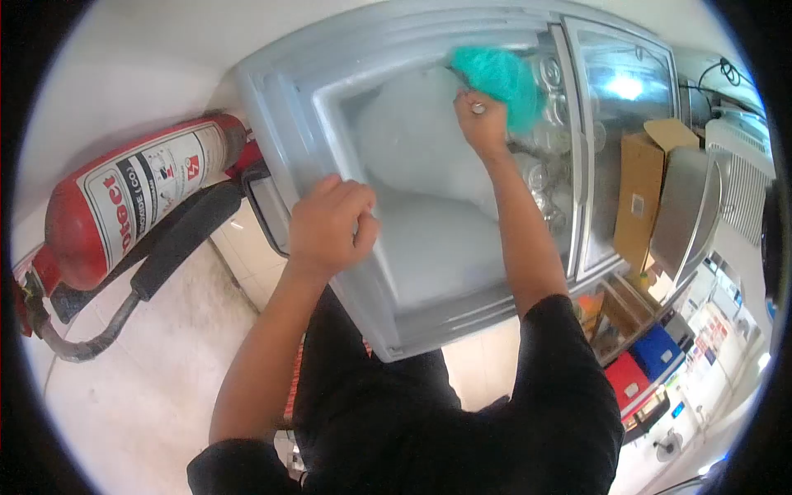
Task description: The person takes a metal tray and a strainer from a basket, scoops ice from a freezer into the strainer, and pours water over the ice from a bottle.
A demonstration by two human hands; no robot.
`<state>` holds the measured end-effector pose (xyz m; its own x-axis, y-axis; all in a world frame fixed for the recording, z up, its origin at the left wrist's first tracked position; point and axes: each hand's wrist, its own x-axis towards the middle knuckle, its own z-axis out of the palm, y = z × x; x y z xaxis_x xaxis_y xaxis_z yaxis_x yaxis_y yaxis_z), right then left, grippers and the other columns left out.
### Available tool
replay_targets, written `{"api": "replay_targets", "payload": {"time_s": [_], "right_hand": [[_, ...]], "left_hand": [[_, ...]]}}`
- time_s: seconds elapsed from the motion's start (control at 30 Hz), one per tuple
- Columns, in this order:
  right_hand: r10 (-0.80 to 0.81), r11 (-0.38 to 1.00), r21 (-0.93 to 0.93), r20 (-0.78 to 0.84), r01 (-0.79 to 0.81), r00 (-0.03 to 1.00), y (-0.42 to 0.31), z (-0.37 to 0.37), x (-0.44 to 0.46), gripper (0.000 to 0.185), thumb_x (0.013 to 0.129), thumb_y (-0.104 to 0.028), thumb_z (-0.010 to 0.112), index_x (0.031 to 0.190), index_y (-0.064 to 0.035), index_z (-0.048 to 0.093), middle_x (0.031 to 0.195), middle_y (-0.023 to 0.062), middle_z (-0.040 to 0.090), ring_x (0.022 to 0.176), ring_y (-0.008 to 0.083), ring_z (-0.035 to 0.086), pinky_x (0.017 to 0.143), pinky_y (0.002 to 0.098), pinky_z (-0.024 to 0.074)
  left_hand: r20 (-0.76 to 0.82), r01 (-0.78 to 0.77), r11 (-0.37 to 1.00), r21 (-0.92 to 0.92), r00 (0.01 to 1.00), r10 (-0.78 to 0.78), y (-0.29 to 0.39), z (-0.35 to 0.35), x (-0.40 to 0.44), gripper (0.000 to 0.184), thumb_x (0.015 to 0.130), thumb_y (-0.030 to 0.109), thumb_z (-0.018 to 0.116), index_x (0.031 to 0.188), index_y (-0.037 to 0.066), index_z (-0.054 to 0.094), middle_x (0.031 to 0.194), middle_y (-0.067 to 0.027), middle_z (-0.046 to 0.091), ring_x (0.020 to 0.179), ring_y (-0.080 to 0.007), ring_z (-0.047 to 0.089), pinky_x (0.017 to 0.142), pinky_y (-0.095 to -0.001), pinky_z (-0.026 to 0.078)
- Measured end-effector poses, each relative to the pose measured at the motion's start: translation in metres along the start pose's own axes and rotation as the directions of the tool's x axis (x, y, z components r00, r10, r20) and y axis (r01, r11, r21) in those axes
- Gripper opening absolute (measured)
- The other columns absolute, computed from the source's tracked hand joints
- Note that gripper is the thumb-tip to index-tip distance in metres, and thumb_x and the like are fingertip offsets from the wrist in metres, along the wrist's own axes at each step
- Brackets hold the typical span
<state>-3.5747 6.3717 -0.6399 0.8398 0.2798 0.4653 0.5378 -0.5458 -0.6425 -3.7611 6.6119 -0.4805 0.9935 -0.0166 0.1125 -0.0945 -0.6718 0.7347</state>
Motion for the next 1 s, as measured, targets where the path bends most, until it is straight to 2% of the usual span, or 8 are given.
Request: {"api": "replay_targets", "payload": {"time_s": [0.13, 0.23, 0.27, 0.4, 0.5, 0.7, 0.77, 1.0], "right_hand": [[0.48, 0.821, 0.326, 0.052, -0.469, 0.876, -0.063, -0.064, 0.08, 0.022, 0.088, -0.016, 0.071, 0.073, -0.0013, 0.065, 0.063, 0.003, 0.06, 0.066, 0.0122, 0.055, 0.064, 0.0343, 0.0478], [0.438, 0.895, 0.119, -0.047, -0.431, 0.898, -0.03, -0.038, 0.032, 0.021, 0.088, -0.018, 0.071, 0.077, -0.0011, 0.067, 0.07, 0.0062, 0.065, 0.069, 0.0151, 0.059, 0.067, 0.038, 0.0502], [0.073, 0.997, -0.033, 0.017, -0.073, 0.997, 0.013, -0.012, -0.005, 0.024, 0.087, -0.021, 0.074, 0.078, 0.0005, 0.066, 0.075, 0.007, 0.066, 0.068, 0.0167, 0.059, 0.067, 0.0386, 0.0507], [0.574, 0.805, 0.166, 0.02, -0.569, 0.819, -0.002, -0.035, 0.044, 0.027, 0.085, -0.019, 0.079, 0.073, -0.0008, 0.064, 0.075, 0.0043, 0.066, 0.068, 0.0148, 0.059, 0.066, 0.0339, 0.0503], [0.455, 0.788, 0.434, 0.067, -0.437, 0.888, -0.057, -0.066, 0.079, 0.026, 0.087, -0.014, 0.075, 0.069, -0.0024, 0.06, 0.071, 0.001, 0.062, 0.066, 0.0112, 0.055, 0.062, 0.0298, 0.0476], [0.48, 0.824, 0.257, 0.156, -0.504, 0.864, -0.039, -0.011, 0.002, 0.027, 0.093, -0.009, 0.066, 0.068, -0.0024, 0.056, 0.068, -0.0012, 0.057, 0.065, 0.0066, 0.05, 0.057, 0.0247, 0.0422], [0.622, 0.481, 0.564, 0.32, -0.671, 0.715, -0.068, -0.039, 0.021, 0.035, 0.096, -0.01, 0.066, 0.067, -0.0064, 0.047, 0.069, 0.0004, 0.055, 0.066, 0.0081, 0.051, 0.057, 0.0261, 0.0434], [0.599, 0.43, 0.665, 0.296, -0.611, 0.744, -0.117, -0.145, -0.036, 0.011, 0.103, -0.012, 0.056, 0.099, -0.007, 0.047, 0.084, 0.0015, 0.051, 0.075, 0.0125, 0.051, 0.08, 0.0341, 0.0504]], "left_hand": [[0.029, 0.018, 1.0, -0.011, 0.999, -0.017, -0.002, 0.003, -0.006, 0.014, 0.068, 0.0, 0.058, 0.079, 0.009, 0.059, 0.072, -0.0054, 0.06, 0.06, -0.0259, 0.053, 0.057, -0.0358, 0.045], [0.037, 0.007, 1.0, 0.01, 0.999, -0.007, -0.001, -0.002, 0.0, 0.015, 0.068, 0.0, 0.058, 0.079, 0.009, 0.059, 0.072, -0.0055, 0.06, 0.06, -0.0266, 0.053, 0.057, -0.0363, 0.046], [0.038, 0.008, 1.0, 0.009, 0.999, -0.008, -0.001, -0.001, -0.002, 0.015, 0.068, 0.0, 0.058, 0.079, 0.009, 0.059, 0.072, -0.0056, 0.06, 0.06, -0.0268, 0.053, 0.057, -0.0366, 0.045], [0.016, -0.018, 1.0, 0.014, 1.0, 0.018, -0.004, 0.0, -0.001, 0.014, 0.068, 0.001, 0.057, 0.079, 0.009, 0.058, 0.07, -0.006, 0.058, 0.059, -0.0274, 0.052, 0.057, -0.0377, 0.044], [0.008, 0.007, 1.0, -0.003, 1.0, -0.007, -0.003, 0.002, 0.0, 0.013, 0.068, 0.002, 0.057, 0.078, 0.009, 0.058, 0.07, -0.0065, 0.058, 0.06, -0.0282, 0.052, 0.058, -0.0385, 0.045], [0.023, -0.014, 1.0, 0.023, 1.0, 0.014, -0.004, -0.001, 0.0, 0.014, 0.067, -0.001, 0.056, 0.078, 0.007, 0.057, 0.07, -0.0075, 0.058, 0.06, -0.0289, 0.052, 0.059, -0.037, 0.045], [0.035, -0.003, 1.0, 0.026, 0.999, 0.002, -0.004, -0.001, -0.007, 0.014, 0.067, -0.002, 0.056, 0.078, 0.007, 0.057, 0.07, -0.0075, 0.058, 0.06, -0.0289, 0.052, 0.06, -0.0367, 0.045], [0.042, -0.047, 0.995, 0.093, 0.998, 0.043, -0.004, 0.007, 0.003, 0.011, 0.071, 0.006, 0.062, 0.081, 0.01, 0.059, 0.073, -0.002, 0.061, 0.067, -0.0248, 0.056, 0.053, -0.0374, 0.047]]}}
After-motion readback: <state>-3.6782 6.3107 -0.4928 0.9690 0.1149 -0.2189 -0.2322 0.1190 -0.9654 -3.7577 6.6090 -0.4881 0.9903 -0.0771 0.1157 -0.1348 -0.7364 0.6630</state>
